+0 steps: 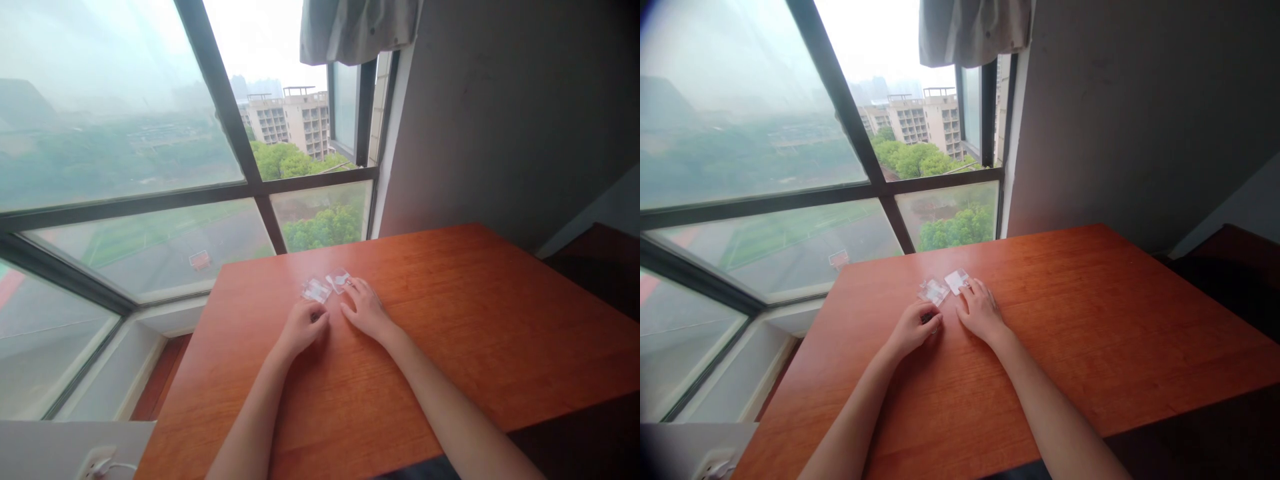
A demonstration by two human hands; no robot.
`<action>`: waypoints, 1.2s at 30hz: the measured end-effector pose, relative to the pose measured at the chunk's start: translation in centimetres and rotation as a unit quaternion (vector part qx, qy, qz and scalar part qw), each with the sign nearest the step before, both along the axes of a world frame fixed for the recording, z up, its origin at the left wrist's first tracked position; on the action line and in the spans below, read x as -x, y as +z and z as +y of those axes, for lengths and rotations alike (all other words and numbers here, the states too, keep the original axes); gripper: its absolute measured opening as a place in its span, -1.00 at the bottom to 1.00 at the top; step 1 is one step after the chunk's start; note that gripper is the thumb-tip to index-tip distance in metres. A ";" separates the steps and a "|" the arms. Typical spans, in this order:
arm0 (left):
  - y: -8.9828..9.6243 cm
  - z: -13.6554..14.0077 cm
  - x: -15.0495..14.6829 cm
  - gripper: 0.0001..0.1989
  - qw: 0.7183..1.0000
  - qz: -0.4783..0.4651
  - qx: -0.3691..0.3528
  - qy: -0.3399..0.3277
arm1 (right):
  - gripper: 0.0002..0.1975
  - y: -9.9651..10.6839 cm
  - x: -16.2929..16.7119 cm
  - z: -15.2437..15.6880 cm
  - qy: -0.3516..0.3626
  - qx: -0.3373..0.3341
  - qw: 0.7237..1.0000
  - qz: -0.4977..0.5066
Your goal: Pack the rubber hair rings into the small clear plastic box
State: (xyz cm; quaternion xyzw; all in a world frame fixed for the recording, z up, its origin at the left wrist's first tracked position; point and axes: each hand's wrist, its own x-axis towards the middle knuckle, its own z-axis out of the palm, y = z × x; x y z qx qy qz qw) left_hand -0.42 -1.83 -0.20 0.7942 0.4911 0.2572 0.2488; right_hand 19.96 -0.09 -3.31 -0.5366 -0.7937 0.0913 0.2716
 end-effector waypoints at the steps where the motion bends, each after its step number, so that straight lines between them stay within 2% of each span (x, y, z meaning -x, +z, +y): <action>1: 0.0 -0.3 -0.6 -0.77 1.000 0.001 -0.002 -0.013 | -0.59 0.0 0.0 0.0 0.001 0.004 1.000 -0.002; 6: 0.0 -1.4 -3.3 -0.84 0.996 -0.038 -0.021 -0.074 | -0.59 -0.1 -0.1 0.1 0.003 0.009 1.000 -0.002; 9: 0.3 -1.7 -3.7 -0.85 0.991 -0.085 -0.040 -0.092 | -0.62 0.0 -0.2 0.1 0.006 0.005 1.000 0.002; 12: 0.7 -1.4 -3.0 -0.82 0.992 -0.088 -0.092 -0.026 | -0.65 0.1 -0.2 0.0 0.008 0.000 1.000 0.004; 14: 0.8 -0.9 -2.1 -0.80 0.989 -0.047 -0.128 0.055 | -0.66 0.3 -0.2 -0.1 0.008 -0.004 1.000 0.009; 16: 0.8 -0.5 -1.1 -0.77 0.985 0.010 -0.136 0.107 | -0.69 0.4 -0.1 -0.2 0.006 -0.005 1.000 0.016; 22: 0.5 0.4 0.7 -0.83 0.991 0.069 -0.094 0.073 | -0.78 0.7 0.1 -0.6 0.011 -0.007 0.999 0.030; 29: 1.4 0.4 2.1 -0.87 0.991 0.107 -0.071 0.043 | -0.87 0.9 0.2 -0.9 0.017 0.010 0.999 0.031; 36: 2.0 0.0 2.1 -0.89 0.991 0.119 -0.056 0.016 | -0.86 1.0 0.0 -1.0 0.014 0.022 0.999 0.026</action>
